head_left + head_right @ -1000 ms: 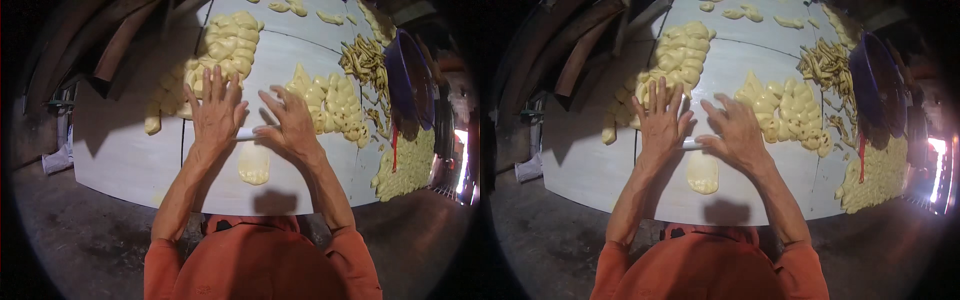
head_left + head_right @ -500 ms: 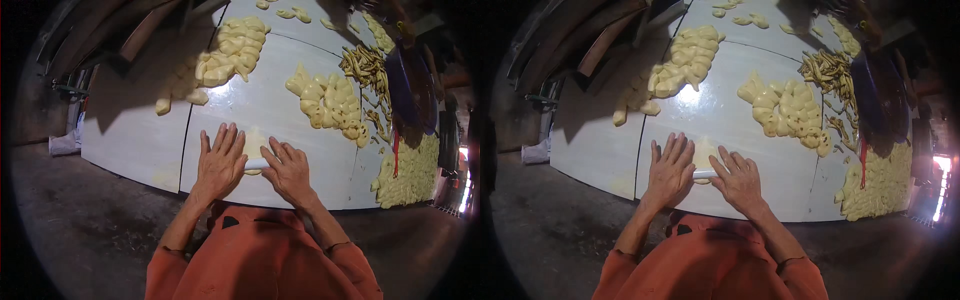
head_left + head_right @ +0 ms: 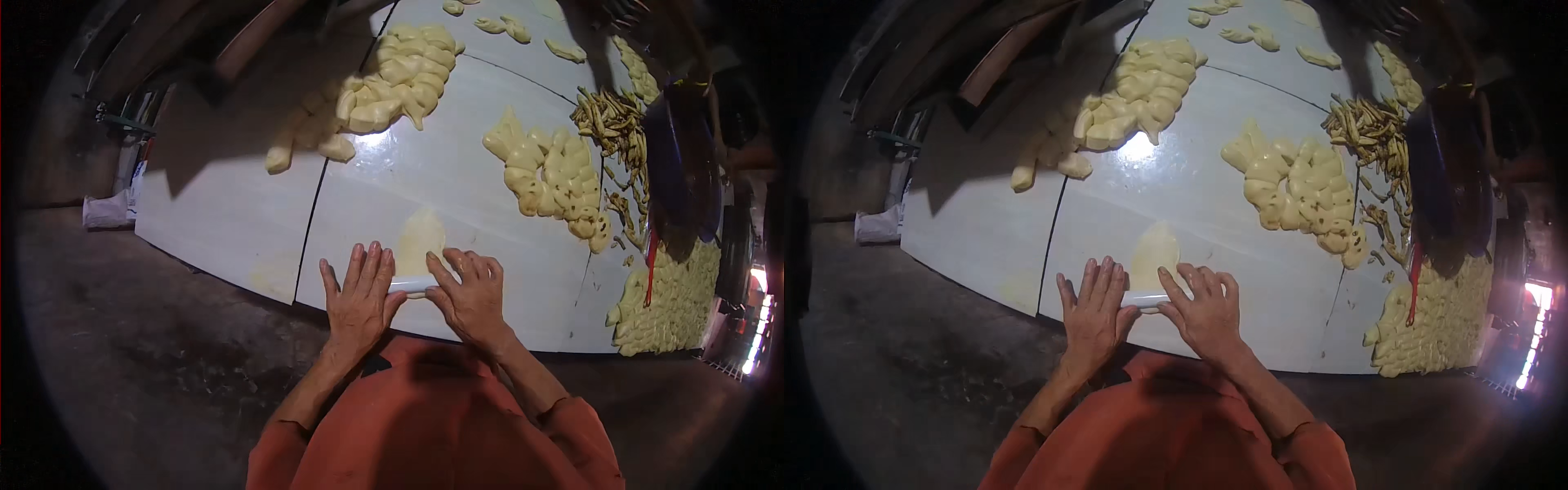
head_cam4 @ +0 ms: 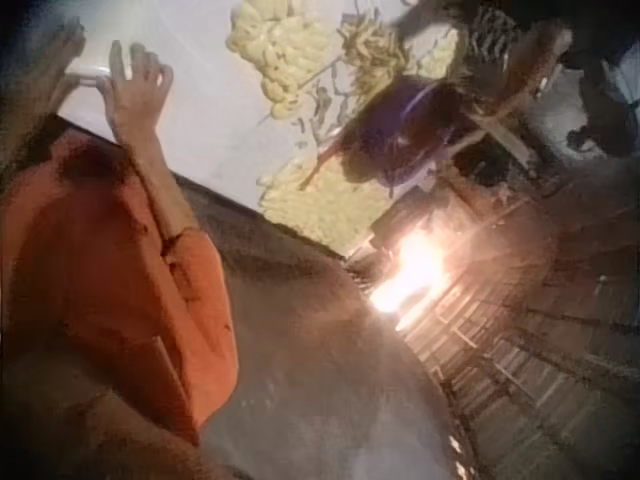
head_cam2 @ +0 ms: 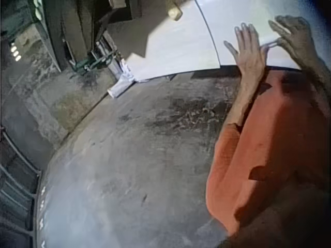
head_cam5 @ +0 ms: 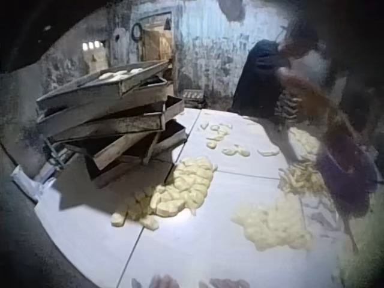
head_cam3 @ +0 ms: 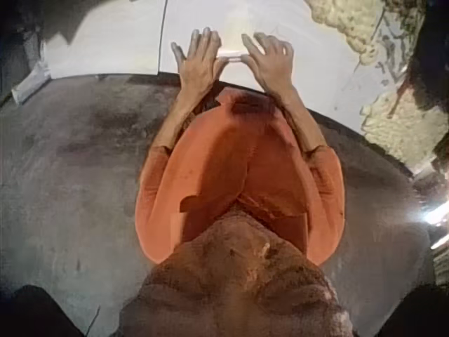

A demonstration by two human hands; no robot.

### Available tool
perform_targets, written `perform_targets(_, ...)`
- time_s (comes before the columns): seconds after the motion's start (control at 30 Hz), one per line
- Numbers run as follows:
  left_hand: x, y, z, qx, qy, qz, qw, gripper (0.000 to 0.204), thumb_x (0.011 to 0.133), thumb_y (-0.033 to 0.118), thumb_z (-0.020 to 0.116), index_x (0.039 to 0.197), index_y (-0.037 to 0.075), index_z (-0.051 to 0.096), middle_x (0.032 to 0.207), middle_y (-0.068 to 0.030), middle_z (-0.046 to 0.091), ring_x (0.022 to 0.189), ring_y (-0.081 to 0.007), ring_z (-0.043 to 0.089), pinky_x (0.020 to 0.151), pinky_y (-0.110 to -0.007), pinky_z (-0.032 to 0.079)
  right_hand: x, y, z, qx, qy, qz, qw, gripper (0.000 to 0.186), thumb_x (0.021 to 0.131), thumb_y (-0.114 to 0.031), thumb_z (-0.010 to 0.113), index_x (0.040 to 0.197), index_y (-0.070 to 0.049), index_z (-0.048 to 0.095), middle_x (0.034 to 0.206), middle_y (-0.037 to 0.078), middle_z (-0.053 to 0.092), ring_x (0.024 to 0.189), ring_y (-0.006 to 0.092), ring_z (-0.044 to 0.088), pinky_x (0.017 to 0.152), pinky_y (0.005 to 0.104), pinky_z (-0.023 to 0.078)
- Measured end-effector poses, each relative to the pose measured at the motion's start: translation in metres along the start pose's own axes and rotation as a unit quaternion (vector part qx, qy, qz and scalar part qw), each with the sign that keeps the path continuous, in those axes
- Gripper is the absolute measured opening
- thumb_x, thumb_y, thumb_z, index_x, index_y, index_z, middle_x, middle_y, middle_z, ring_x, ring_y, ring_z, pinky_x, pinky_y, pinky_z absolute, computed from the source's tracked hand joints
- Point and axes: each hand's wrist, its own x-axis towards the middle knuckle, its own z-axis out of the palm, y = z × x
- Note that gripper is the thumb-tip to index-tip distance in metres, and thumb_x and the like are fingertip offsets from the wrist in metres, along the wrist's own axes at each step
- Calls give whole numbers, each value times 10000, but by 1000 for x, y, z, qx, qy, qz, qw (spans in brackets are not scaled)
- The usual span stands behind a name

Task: The person flattens dough portions using a rolling pin, spreads chocolate filling onto the flattened dough with a spatula, places banana slices inside, and rolls the dough up by hand.

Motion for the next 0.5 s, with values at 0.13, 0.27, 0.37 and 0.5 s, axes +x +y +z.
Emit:
perform_targets(0.13, 39, -11, -10, -16, -32, -39, 999, 572, 1062, 331, 506, 1547, 28, 487, 1620, -228, 432, 1543, -430, 328, 1198, -758, 32, 27, -2, 8, -86, 8, 105, 991, 528, 1059, -373, 513, 1534, -144, 536, 1684, 206, 335, 1568, 403, 256, 1233, 628, 119)
perform_targets(0.27, 96, -26, -3, -13, 24, -84, 996, 569, 1049, 326, 546, 1584, 145, 478, 1648, -222, 388, 1560, -411, 295, 1174, -792, 26, 76, 8, 9, -137, 52, 173, 974, 570, 1033, -412, 577, 1560, -207, 511, 1695, 187, 308, 1588, 416, 203, 1217, 721, 85)
perform_targets(0.37, 137, -35, 0, -6, 55, -77, 995, 570, 1051, 328, 546, 1590, 159, 472, 1669, -229, 346, 1578, -430, 235, 1156, -811, 11, 106, 21, 5, -140, 73, 201, 967, 583, 1038, -400, 568, 1581, -204, 482, 1702, 198, 283, 1590, 434, 180, 1207, 745, 72)
perform_targets(0.5, 192, -45, 6, 26, 133, -49, 990, 555, 1054, 366, 554, 1571, 173, 496, 1678, -234, 318, 1587, -428, 201, 1145, -827, 32, 149, 40, -3, -138, 118, 222, 958, 562, 1054, -380, 547, 1572, -172, 481, 1699, 229, 269, 1591, 443, 166, 1211, 742, 79)
